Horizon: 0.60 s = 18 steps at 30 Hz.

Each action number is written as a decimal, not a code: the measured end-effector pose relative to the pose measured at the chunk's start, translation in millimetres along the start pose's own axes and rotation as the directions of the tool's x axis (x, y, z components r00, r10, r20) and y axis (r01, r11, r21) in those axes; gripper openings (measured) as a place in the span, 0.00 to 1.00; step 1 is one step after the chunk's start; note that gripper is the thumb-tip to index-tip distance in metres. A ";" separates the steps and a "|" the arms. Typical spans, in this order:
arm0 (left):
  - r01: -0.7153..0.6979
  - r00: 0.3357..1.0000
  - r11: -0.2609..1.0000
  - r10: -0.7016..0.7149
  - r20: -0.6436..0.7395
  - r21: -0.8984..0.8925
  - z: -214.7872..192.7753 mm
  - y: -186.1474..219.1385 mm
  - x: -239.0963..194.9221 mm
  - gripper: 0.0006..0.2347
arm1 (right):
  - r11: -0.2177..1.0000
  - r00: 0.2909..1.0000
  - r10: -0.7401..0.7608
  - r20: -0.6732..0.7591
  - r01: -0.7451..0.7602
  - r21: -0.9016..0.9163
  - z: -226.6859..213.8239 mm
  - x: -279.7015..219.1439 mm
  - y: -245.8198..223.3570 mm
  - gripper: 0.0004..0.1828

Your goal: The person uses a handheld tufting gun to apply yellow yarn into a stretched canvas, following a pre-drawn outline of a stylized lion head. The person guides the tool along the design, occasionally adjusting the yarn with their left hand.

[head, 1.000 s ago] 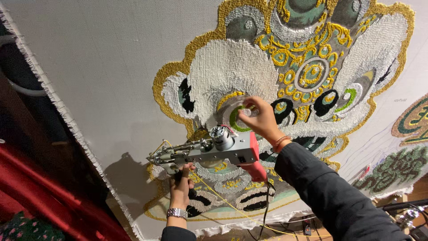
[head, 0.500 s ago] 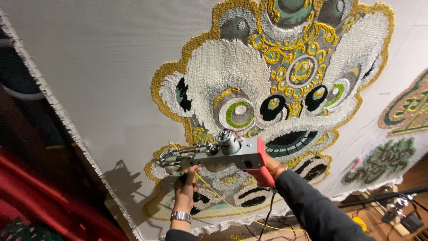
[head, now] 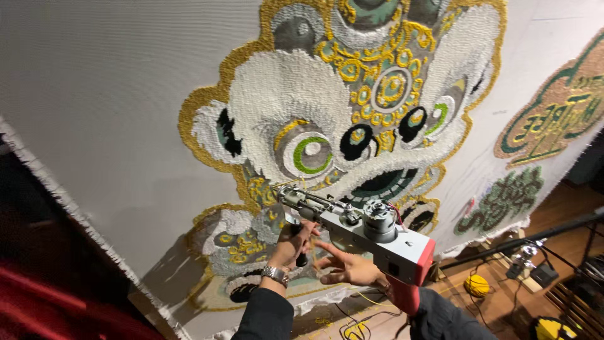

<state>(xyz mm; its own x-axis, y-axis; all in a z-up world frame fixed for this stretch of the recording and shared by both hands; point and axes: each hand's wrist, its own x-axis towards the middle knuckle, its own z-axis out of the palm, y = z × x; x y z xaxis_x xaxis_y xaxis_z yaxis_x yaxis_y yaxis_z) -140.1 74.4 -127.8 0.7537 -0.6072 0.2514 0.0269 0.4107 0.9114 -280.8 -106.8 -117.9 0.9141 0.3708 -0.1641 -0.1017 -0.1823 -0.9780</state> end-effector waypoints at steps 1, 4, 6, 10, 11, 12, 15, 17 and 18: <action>-0.010 1.000 0.999 0.010 0.012 -0.041 5.0 -7.7 2.6 0.15 | 0.997 0.998 0.022 -0.055 -0.026 -0.066 -4.5 -5.7 11.0 0.42; -0.026 0.999 0.998 0.027 0.017 -0.064 18.9 -28.3 9.7 0.13 | 0.939 0.971 0.066 -0.230 -0.139 -0.316 -42.3 -40.4 48.9 0.26; -0.024 1.000 0.998 0.025 -0.014 0.063 10.7 -32.3 14.9 0.15 | 0.728 0.911 0.065 -0.407 -0.322 -0.605 -89.0 -91.0 70.6 0.23; 0.022 1.000 0.989 -0.022 -0.001 -0.144 -26.1 -9.2 16.4 0.14 | 0.257 0.705 0.005 -0.709 -0.686 -0.680 -189.1 -234.1 96.0 0.26; 0.054 0.997 0.983 -0.063 -0.047 -0.178 -39.3 3.9 12.3 0.15 | 0.249 0.633 -0.005 -0.774 -0.749 -0.614 -202.3 -268.1 101.7 0.24; 0.034 0.994 0.992 -0.046 -0.095 -0.119 -47.4 12.0 3.8 0.13 | 0.235 0.516 0.029 -0.856 -0.836 -0.496 -210.1 -306.0 110.4 0.22; -0.009 0.975 0.998 0.023 -0.222 0.064 -66.9 37.8 -16.1 0.12 | 0.239 0.145 0.214 -0.966 -0.967 -0.092 -220.5 -405.2 134.2 0.21; -0.031 0.951 0.981 0.088 -0.296 0.194 -57.4 35.0 -23.4 0.14 | 0.284 0.061 0.230 -0.971 -0.959 0.007 -223.0 -444.8 144.0 0.23; -0.048 0.944 0.986 0.097 -0.316 0.160 -48.2 28.8 -23.9 0.12 | 0.328 0.092 0.177 -0.980 -0.944 -0.030 -228.5 -450.5 144.7 0.23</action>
<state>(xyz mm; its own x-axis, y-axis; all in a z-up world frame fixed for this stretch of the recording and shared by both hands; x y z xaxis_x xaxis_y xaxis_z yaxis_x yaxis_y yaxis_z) -125.8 133.5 -123.3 0.9214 -0.3182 0.2232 -0.1148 0.3258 0.9385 -617.6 -508.3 -156.0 0.4509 -0.8904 -0.0616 -0.8849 -0.4369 -0.1615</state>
